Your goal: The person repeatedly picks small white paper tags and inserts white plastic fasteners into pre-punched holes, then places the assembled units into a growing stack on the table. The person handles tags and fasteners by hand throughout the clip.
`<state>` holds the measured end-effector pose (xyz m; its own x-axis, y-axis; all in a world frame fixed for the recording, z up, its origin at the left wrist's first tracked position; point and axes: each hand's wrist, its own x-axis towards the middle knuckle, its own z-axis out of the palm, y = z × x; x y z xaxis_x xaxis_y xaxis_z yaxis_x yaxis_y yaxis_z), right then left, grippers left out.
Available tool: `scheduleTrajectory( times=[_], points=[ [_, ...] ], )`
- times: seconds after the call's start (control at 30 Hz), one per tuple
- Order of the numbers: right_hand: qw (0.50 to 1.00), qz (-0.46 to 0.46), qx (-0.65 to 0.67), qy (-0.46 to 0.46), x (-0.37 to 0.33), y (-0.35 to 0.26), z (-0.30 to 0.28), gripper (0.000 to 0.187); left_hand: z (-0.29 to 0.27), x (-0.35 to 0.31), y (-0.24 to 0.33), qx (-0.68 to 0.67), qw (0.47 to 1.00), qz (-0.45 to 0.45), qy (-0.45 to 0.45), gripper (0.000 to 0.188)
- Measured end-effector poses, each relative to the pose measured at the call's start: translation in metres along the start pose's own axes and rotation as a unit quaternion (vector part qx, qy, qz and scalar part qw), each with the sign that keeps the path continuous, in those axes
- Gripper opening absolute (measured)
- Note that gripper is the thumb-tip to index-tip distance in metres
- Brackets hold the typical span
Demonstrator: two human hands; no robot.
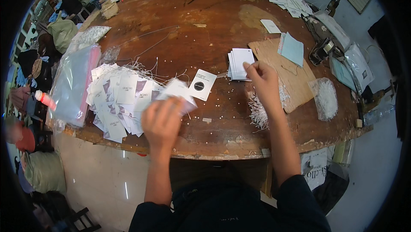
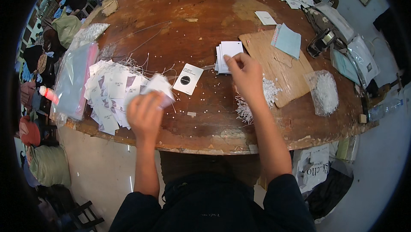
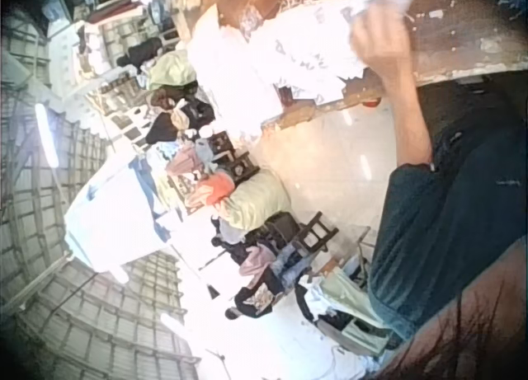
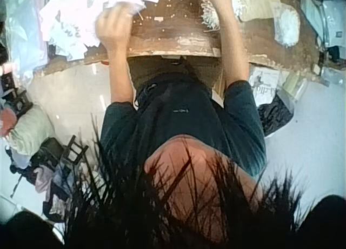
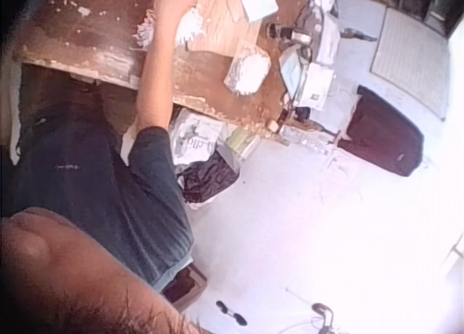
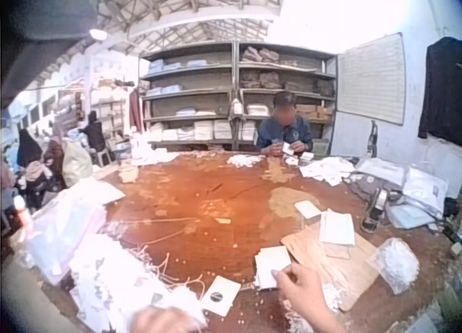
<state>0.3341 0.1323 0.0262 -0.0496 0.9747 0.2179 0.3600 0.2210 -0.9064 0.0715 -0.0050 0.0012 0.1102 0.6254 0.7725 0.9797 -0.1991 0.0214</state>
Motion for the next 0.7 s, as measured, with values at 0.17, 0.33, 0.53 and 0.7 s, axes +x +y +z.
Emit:
scheduleTrajectory(
  times=[0.17,0.33,0.53,0.7],
  points=[
    [0.949,-0.075,-0.293,0.092,0.025,0.026,0.002,0.037,0.003,0.011,-0.040,0.136,0.969,-0.174,-0.113,0.039],
    [0.887,0.001,-0.455,0.074,0.023,0.032,0.011,0.058,0.025,0.033,0.000,0.029,0.981,-0.147,-0.120,0.054],
    [0.883,0.015,-0.465,0.059,0.022,0.026,0.012,0.062,0.067,0.057,0.041,-0.015,0.936,-0.171,-0.308,0.060],
    [0.888,0.010,-0.454,0.067,0.020,0.030,0.012,0.061,0.076,0.055,0.042,-0.011,0.941,-0.172,-0.293,0.057]
  ],
)
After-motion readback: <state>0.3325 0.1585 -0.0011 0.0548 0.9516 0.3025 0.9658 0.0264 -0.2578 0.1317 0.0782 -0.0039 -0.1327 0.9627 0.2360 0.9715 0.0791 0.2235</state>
